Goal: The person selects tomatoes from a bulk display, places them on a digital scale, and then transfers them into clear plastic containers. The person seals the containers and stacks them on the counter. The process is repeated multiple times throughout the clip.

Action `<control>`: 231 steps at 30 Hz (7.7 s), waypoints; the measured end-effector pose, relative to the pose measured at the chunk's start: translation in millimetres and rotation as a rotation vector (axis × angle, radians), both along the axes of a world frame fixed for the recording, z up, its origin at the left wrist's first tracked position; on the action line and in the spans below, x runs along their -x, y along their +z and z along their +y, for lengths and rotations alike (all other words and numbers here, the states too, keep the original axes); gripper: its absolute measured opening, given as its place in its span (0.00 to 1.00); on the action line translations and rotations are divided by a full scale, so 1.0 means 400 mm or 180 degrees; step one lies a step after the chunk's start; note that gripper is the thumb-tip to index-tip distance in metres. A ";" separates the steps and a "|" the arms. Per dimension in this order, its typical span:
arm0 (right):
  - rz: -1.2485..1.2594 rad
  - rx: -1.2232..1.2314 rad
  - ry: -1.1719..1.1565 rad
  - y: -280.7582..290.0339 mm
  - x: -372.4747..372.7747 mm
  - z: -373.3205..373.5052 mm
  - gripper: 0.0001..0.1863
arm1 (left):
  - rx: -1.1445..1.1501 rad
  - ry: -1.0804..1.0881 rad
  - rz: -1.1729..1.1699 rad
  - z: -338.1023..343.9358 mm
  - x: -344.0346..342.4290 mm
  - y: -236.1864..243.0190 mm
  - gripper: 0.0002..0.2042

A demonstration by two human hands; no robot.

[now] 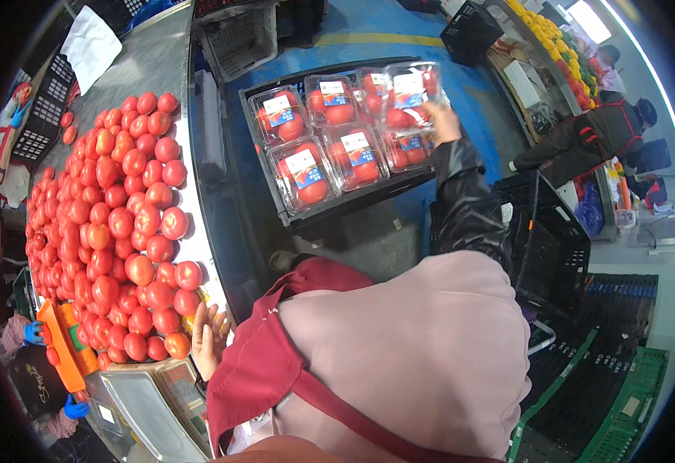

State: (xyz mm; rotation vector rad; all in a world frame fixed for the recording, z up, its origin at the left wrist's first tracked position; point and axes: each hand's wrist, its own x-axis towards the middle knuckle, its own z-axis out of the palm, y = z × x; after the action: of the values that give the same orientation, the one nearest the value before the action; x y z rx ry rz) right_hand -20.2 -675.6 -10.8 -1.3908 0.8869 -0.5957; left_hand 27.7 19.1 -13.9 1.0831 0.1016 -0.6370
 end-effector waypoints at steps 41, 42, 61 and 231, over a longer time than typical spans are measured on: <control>-0.1422 0.1470 0.5407 0.103 -0.623 1.717 0.37 | -0.4637 0.2547 -0.1794 0.119 0.217 0.114 0.37; -0.1494 0.0891 0.5699 0.097 -0.558 1.721 0.35 | -0.4750 0.2648 -0.1942 0.128 0.183 0.128 0.38; -0.2018 0.1148 0.5809 0.071 -0.526 1.811 0.24 | -0.4559 0.3315 -0.1834 0.336 0.146 0.118 0.31; -0.3769 0.2779 0.5809 0.120 -0.449 2.109 0.29 | -0.3437 0.3604 -0.0494 0.240 0.456 -0.071 0.11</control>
State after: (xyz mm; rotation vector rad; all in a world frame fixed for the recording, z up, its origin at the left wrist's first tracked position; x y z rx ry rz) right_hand 159.4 167.9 37.1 -1.5470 -1.6985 -0.1506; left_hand -154.7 115.0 -42.4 1.8225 0.9271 0.6337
